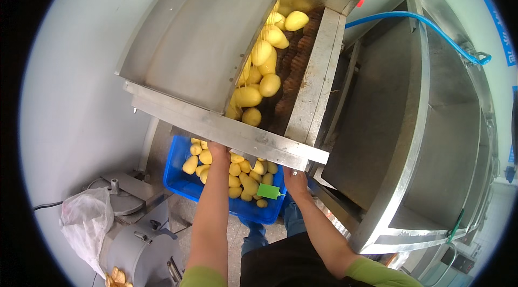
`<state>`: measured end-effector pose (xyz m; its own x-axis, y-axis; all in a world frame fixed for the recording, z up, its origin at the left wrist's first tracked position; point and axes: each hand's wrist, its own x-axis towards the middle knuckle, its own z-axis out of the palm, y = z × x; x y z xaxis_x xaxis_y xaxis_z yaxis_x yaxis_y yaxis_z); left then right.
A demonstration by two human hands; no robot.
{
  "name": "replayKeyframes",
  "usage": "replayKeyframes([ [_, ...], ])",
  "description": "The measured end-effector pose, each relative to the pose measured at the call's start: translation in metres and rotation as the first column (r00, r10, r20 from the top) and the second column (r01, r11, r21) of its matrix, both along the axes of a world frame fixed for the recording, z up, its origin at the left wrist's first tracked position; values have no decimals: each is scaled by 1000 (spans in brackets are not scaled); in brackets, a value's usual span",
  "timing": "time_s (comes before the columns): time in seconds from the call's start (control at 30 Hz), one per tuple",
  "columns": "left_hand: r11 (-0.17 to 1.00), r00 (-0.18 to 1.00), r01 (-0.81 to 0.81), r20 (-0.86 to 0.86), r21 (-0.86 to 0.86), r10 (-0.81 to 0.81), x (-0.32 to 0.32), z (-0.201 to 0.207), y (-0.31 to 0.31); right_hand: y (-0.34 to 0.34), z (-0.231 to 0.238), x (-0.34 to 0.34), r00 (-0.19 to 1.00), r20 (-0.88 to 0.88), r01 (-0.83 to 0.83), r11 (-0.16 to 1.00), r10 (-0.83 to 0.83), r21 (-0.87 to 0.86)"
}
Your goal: The person transfers peeled potatoes from a blue bin into a stainless steel machine, then handles a plastic bag of unpeeled potatoes and places it on a cart. The person also moves a tray of eggs to a trash bin and retrieves a strainer from a sink.
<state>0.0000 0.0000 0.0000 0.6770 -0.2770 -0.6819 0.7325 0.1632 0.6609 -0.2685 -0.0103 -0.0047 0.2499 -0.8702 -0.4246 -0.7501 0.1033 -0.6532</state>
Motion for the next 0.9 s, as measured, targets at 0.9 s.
replayKeyframes([
  [0.9,706,647,660,-283,-257,-708,-204,236,114,-22,363,-38,580,397,-810,448,712,380],
])
